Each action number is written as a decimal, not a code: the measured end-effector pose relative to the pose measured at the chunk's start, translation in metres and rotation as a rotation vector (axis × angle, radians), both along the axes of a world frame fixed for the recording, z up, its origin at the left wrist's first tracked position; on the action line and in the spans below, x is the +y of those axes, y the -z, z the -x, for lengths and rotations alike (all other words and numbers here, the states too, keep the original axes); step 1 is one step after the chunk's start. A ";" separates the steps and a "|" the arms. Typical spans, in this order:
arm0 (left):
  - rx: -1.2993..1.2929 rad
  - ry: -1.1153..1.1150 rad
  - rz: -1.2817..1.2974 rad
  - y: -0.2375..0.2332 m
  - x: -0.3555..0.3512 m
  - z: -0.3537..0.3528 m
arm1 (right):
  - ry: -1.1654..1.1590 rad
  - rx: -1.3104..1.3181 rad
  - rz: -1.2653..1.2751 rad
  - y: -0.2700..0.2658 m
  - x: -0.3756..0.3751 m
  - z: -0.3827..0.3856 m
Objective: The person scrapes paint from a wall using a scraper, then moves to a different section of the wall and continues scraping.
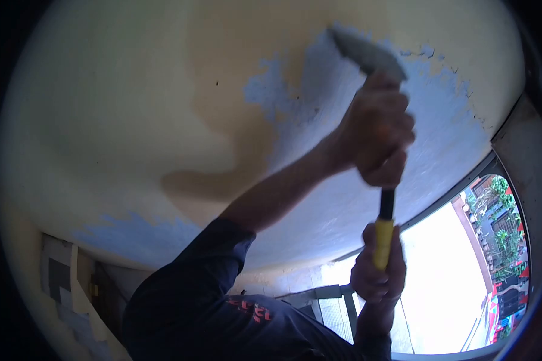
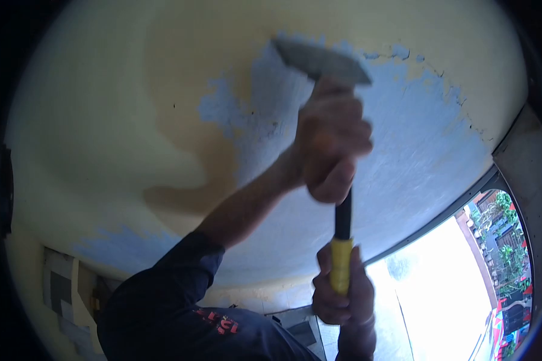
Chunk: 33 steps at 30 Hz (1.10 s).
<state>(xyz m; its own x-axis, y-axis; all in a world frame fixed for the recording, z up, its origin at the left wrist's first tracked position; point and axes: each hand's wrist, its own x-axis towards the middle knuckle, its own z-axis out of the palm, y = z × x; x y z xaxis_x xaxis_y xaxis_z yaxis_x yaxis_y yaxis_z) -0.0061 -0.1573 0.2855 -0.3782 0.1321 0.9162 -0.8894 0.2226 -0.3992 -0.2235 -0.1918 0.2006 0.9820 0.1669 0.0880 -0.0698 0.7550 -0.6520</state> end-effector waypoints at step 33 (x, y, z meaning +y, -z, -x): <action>0.115 -0.022 -0.003 0.034 0.021 0.006 | -0.002 0.073 -0.001 0.016 0.011 0.010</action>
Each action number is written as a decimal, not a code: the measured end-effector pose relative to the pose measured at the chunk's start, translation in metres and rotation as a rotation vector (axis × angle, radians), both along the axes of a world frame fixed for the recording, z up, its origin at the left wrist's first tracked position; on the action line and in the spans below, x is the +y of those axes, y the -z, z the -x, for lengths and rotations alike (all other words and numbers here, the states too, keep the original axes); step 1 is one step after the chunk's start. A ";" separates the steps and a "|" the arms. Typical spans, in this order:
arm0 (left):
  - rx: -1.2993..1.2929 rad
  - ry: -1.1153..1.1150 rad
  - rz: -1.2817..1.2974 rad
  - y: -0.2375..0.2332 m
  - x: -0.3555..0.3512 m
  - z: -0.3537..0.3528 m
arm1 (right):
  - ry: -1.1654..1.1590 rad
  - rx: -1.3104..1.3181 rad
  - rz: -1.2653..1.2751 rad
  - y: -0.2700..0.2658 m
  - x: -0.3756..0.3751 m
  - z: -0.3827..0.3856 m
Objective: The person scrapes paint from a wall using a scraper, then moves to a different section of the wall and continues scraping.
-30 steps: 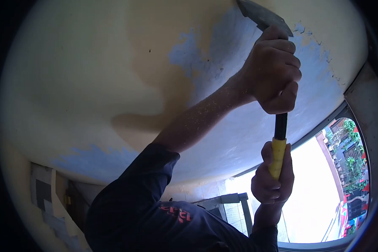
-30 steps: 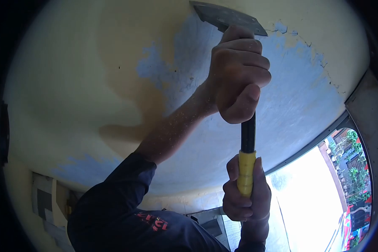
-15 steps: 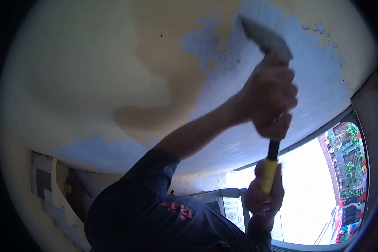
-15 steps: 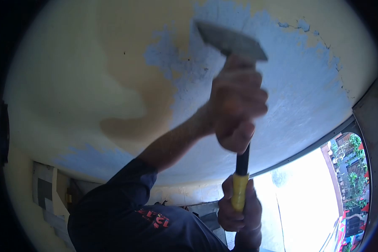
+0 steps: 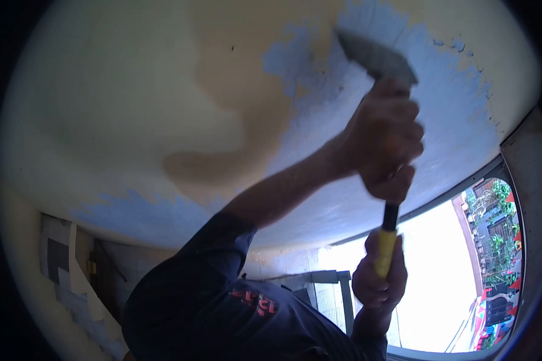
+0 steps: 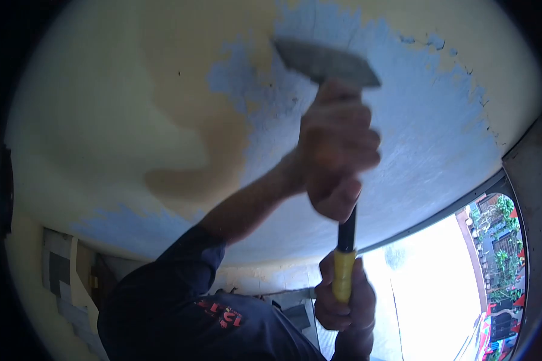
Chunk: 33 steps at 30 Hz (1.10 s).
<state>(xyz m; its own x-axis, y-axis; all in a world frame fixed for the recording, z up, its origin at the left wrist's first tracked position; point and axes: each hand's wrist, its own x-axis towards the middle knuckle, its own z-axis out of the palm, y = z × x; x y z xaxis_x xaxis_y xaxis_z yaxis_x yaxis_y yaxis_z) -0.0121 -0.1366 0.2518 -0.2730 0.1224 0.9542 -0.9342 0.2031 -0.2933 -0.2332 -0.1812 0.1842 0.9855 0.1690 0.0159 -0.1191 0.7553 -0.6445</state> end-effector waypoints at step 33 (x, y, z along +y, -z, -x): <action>0.027 0.001 -0.042 0.015 0.005 0.003 | -0.042 0.030 0.018 0.012 0.003 -0.001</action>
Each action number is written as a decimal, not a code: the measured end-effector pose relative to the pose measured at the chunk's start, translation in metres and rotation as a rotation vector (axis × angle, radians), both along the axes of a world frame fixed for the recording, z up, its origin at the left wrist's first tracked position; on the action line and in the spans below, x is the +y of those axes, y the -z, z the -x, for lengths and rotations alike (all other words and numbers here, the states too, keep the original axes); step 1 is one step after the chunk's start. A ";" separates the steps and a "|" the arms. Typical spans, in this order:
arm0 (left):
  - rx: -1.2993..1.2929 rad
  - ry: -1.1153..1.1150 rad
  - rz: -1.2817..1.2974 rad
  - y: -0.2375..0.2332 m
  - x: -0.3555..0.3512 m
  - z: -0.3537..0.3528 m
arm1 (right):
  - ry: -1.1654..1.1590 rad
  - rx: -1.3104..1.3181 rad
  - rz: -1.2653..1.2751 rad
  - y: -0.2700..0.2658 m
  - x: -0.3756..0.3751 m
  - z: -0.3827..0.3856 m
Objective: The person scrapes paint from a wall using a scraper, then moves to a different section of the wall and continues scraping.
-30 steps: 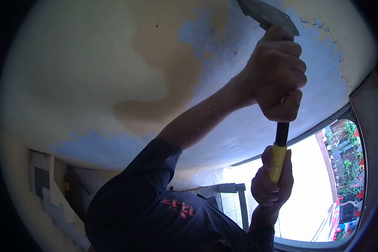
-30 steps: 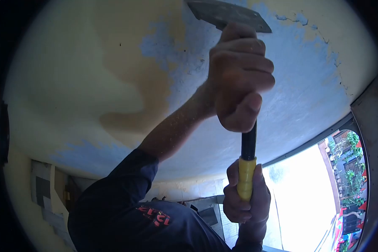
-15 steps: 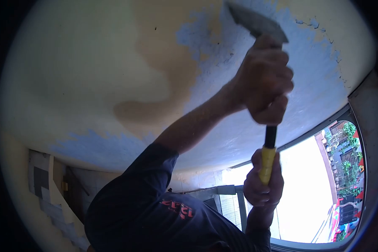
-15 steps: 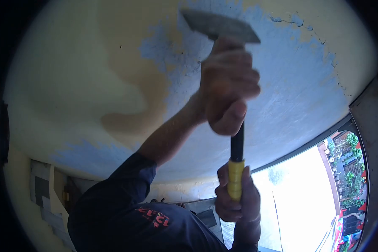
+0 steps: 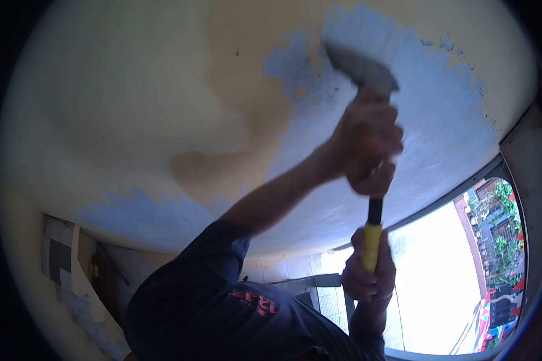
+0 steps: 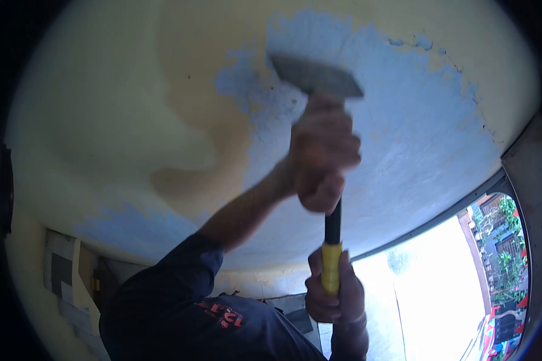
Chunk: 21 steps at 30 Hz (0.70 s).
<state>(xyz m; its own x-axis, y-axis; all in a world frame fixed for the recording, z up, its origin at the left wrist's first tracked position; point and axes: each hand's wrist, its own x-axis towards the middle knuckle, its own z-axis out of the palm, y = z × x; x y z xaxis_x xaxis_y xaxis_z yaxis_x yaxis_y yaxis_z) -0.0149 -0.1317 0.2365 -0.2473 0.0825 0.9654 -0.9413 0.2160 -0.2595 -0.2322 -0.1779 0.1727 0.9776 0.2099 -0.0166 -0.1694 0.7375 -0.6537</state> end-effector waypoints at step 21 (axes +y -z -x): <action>-0.136 -0.001 0.088 -0.046 0.007 -0.016 | -0.030 -0.159 0.117 -0.029 0.002 -0.021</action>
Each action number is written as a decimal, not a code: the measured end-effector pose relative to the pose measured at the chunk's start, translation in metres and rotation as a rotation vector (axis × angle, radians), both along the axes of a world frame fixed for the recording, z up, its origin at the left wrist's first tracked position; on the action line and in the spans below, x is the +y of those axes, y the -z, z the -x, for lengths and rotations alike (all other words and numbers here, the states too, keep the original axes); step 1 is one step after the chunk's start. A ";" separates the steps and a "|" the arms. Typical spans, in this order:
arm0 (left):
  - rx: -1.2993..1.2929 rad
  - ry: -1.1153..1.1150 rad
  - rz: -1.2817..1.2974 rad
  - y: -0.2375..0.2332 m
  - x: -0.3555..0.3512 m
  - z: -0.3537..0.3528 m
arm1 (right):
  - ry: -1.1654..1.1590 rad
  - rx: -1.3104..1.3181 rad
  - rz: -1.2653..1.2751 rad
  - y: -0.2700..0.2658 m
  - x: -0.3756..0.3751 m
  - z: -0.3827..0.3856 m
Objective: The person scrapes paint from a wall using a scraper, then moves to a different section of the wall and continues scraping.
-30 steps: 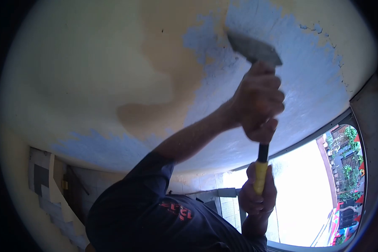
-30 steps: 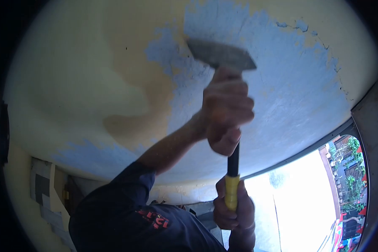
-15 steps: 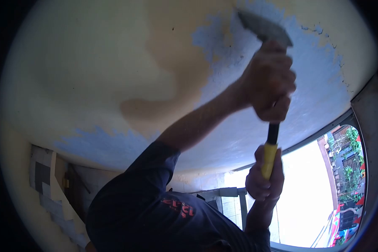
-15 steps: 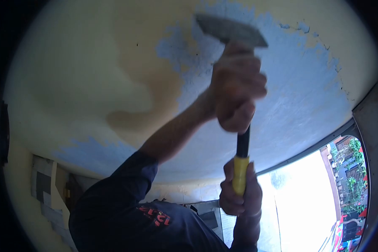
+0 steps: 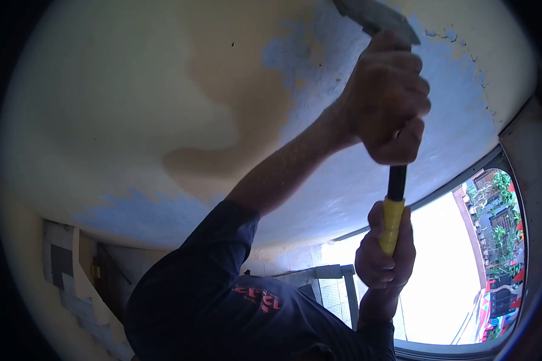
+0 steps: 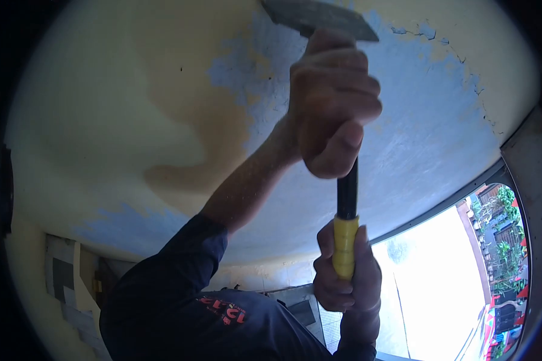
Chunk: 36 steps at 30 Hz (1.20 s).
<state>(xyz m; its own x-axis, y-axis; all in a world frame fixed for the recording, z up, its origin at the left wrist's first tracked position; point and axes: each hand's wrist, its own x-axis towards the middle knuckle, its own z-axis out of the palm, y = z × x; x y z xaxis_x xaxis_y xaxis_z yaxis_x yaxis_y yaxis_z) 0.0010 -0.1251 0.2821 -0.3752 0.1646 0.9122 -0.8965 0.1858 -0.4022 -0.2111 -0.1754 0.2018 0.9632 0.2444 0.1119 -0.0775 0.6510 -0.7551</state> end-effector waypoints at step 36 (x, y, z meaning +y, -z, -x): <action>0.084 -0.002 -0.060 0.043 0.007 0.011 | 0.034 0.141 -0.109 0.031 0.007 0.016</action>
